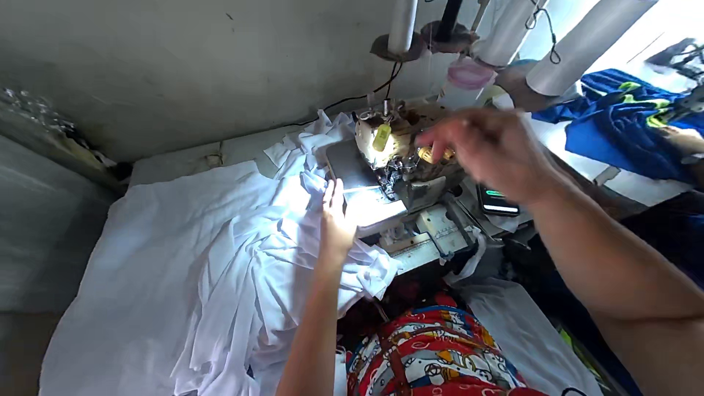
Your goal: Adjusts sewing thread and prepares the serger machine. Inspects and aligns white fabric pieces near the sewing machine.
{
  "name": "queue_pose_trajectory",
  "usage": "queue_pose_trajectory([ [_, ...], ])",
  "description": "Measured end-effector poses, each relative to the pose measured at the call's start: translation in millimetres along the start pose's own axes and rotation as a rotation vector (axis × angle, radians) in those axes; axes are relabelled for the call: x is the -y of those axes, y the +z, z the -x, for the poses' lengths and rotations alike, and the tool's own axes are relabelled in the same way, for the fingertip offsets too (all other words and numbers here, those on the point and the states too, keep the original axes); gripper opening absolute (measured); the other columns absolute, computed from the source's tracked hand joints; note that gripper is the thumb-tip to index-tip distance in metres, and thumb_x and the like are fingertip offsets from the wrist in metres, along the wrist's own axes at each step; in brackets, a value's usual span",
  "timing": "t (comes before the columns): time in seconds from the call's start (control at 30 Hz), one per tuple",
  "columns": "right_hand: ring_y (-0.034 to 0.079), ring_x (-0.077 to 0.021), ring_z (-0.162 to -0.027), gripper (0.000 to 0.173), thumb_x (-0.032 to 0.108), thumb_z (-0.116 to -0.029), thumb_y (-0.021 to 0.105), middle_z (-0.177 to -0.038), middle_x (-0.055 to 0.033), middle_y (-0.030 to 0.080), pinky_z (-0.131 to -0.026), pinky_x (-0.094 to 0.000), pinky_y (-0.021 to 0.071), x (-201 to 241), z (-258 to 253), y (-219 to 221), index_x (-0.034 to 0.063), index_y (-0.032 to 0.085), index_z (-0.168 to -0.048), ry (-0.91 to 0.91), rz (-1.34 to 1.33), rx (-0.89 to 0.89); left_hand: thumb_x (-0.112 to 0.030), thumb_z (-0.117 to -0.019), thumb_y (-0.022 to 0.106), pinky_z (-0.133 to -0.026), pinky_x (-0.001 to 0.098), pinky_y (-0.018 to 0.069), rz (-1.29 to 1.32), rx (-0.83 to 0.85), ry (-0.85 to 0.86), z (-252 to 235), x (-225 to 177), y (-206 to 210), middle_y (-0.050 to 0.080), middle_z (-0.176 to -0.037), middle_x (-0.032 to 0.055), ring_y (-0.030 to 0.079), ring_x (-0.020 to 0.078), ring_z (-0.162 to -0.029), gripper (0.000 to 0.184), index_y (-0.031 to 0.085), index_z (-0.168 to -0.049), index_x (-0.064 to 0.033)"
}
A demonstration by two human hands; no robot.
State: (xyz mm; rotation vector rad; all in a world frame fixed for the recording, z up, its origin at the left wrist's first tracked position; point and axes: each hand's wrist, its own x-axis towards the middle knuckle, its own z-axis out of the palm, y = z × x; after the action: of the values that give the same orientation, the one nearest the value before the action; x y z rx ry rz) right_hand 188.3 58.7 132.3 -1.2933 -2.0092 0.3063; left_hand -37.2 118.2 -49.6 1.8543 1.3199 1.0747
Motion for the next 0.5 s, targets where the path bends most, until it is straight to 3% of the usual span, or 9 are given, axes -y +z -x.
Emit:
queue_pose_trajectory([
  [0.03,0.063,-0.0073,-0.072,0.034,0.025,-0.1041,0.046,-0.095,-0.0028,0.072,-0.065,-0.0299,0.0552,-3.0,21.2,11.8,0.0057,0.073,-0.111,0.024,-0.023,0.131,-0.011,-0.1026,0.054,-0.117,0.0435,0.0373,0.053,0.010,-0.049,3.4,-0.1,-5.6,0.041,-0.157,0.0258,0.045,0.0324,-0.143,0.057,0.038,-0.154,0.0055],
  [0.1,0.067,-0.0156,-0.081,0.036,0.035,-0.1032,0.055,-0.095,-0.0069,0.072,-0.074,-0.0387,0.0562,-12.7,46.4,45.4,0.0078,0.073,-0.120,0.063,-0.093,0.354,-0.014,-0.1025,0.058,-0.098,0.0415,0.0519,0.100,0.025,-0.106,8.5,1.6,-16.5,0.058,-0.138,0.0283,0.065,0.0289,-0.115,0.054,0.044,-0.149,0.0072],
  [0.13,0.068,-0.0229,-0.088,0.045,0.042,-0.1030,0.055,-0.102,-0.0119,0.072,-0.080,-0.0460,0.0552,-14.9,52.5,61.8,0.0071,0.069,-0.129,0.062,-0.119,0.428,-0.015,-0.1024,0.059,-0.093,0.0381,0.0542,0.108,0.059,-0.118,11.3,2.5,-24.1,0.065,-0.127,0.0257,0.068,0.0237,-0.105,0.045,0.053,-0.139,0.0092],
  [0.2,0.069,-0.0329,-0.110,0.055,0.047,-0.1051,0.049,-0.127,-0.0165,0.069,-0.093,-0.0573,0.0521,-13.1,55.8,88.8,0.0110,0.056,-0.146,0.035,-0.126,0.495,-0.015,-0.1006,0.061,-0.083,0.0260,0.0551,0.042,0.129,-0.077,20.0,3.4,-41.8,0.072,-0.098,0.0115,0.067,0.0076,-0.087,0.025,0.069,-0.108,0.0069],
  [0.23,0.069,-0.0344,-0.108,0.051,0.043,-0.1071,0.046,-0.126,-0.0168,0.069,-0.090,-0.0581,0.0526,-10.9,56.3,101.8,0.0139,0.055,-0.148,-0.001,-0.124,0.459,-0.016,-0.1005,0.060,-0.077,0.0209,0.0526,-0.009,0.159,-0.044,27.0,0.9,-50.5,0.070,-0.087,0.0050,0.064,0.0015,-0.079,0.024,0.071,-0.099,0.0043],
  [0.3,0.071,-0.0336,-0.090,0.043,0.033,-0.1088,0.045,-0.107,-0.0166,0.072,-0.076,-0.0541,0.0549,-4.5,54.6,125.2,0.0151,0.057,-0.146,-0.082,-0.144,0.344,-0.018,-0.1010,0.056,-0.072,0.0211,0.0509,-0.141,0.205,0.016,42.5,-9.3,-68.6,0.068,-0.080,0.0017,0.061,0.0005,-0.073,0.027,0.072,-0.092,0.0020],
  [0.4,0.070,-0.0337,-0.086,0.039,0.027,-0.1097,0.044,-0.102,-0.0170,0.070,-0.072,-0.0517,0.0552,5.9,45.0,147.7,0.0089,0.060,-0.140,-0.149,-0.184,0.313,-0.017,-0.1009,0.052,-0.074,0.0288,0.0544,-0.309,0.205,0.079,68.8,-27.2,-91.5,0.072,-0.081,0.0056,0.067,0.0072,-0.075,0.029,0.073,-0.094,0.0025],
  [0.5,0.068,-0.0339,-0.083,0.031,0.026,-0.1067,0.052,-0.101,-0.0171,0.067,-0.068,-0.0513,0.0534,9.9,37.3,158.9,0.0022,0.066,-0.119,-0.187,-0.148,0.372,-0.013,-0.1044,0.049,-0.079,0.0327,0.0586,-0.337,0.161,0.087,90.7,-37.8,-109.1,0.075,-0.088,0.0139,0.072,0.0134,-0.080,0.031,0.072,-0.102,0.0077],
])
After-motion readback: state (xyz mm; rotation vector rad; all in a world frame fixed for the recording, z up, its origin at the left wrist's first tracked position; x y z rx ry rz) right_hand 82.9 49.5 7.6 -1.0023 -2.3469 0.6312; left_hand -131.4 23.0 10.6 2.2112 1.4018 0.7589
